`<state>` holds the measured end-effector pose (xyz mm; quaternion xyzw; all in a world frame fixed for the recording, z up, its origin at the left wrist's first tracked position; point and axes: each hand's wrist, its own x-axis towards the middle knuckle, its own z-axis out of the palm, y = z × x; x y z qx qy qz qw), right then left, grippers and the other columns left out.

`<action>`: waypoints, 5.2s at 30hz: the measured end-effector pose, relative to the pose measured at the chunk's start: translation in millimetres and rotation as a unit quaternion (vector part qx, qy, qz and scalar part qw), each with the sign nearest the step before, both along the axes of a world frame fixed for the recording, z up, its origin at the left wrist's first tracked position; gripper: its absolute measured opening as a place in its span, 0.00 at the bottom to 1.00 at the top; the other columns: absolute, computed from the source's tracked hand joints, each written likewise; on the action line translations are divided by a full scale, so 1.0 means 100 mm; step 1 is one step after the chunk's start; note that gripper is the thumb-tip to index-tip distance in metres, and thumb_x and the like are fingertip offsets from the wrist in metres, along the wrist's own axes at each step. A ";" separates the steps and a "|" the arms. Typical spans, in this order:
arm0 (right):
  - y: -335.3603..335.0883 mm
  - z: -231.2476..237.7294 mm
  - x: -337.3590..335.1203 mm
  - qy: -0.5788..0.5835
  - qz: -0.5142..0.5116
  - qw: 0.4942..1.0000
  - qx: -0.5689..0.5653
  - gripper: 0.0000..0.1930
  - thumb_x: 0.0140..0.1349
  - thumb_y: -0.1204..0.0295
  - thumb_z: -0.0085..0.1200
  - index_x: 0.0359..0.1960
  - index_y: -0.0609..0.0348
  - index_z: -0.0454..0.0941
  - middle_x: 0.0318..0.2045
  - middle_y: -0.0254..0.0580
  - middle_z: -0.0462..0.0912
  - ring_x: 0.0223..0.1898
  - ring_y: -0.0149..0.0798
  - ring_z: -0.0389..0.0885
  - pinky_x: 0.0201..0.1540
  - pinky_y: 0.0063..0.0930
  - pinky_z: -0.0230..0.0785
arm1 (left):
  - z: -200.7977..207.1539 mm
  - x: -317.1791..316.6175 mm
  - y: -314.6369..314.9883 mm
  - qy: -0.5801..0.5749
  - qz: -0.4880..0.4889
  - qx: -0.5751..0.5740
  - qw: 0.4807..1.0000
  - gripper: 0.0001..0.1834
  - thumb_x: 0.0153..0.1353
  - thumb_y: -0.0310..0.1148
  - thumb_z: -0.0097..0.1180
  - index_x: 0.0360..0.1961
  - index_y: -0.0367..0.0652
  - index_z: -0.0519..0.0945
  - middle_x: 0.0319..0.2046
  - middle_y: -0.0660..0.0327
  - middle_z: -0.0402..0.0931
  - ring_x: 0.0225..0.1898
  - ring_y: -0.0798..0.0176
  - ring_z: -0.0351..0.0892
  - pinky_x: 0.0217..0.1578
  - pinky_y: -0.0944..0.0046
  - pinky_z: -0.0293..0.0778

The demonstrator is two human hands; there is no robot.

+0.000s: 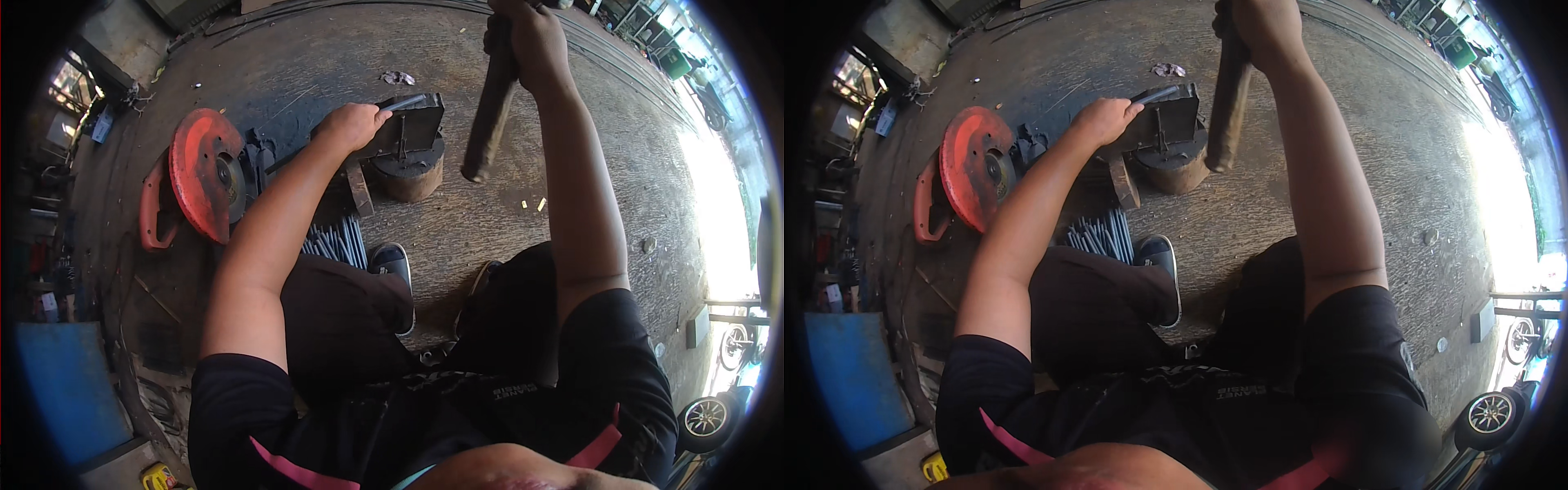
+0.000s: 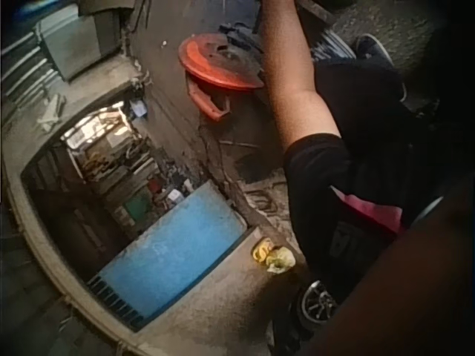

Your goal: Shaping or sharpening the tip of a metal rod by hammering it against a metal block.

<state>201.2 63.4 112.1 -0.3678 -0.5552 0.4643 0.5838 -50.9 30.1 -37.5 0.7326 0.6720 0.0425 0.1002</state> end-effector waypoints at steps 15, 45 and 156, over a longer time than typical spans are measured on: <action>-0.10 0.05 0.01 -0.037 0.023 0.999 -0.013 0.13 0.62 0.66 0.54 0.28 0.66 0.77 0.20 0.42 0.78 0.19 0.34 0.77 0.23 0.29 0.71 | 0.03 0.08 0.02 0.004 -0.007 -0.032 0.999 0.30 0.69 0.56 0.37 0.36 0.39 0.80 0.38 0.45 0.80 0.43 0.40 0.79 0.44 0.45 0.73; -0.06 -0.31 -0.07 -0.218 0.013 0.975 -0.047 0.13 0.62 0.65 0.50 0.30 0.62 0.80 0.22 0.42 0.80 0.20 0.34 0.78 0.23 0.31 0.73 | -0.06 0.08 0.02 -0.030 -0.026 -0.019 0.999 0.31 0.71 0.56 0.35 0.35 0.38 0.79 0.37 0.43 0.80 0.43 0.38 0.78 0.45 0.45 0.72; 0.29 -0.36 0.01 -0.233 -0.015 0.971 0.045 0.15 0.65 0.62 0.49 0.37 0.63 0.80 0.21 0.42 0.80 0.20 0.35 0.79 0.24 0.29 0.74 | -0.04 0.17 -0.02 -0.025 0.005 0.066 0.998 0.13 0.70 0.43 0.41 0.41 0.47 0.71 0.36 0.45 0.80 0.41 0.36 0.78 0.39 0.40 0.73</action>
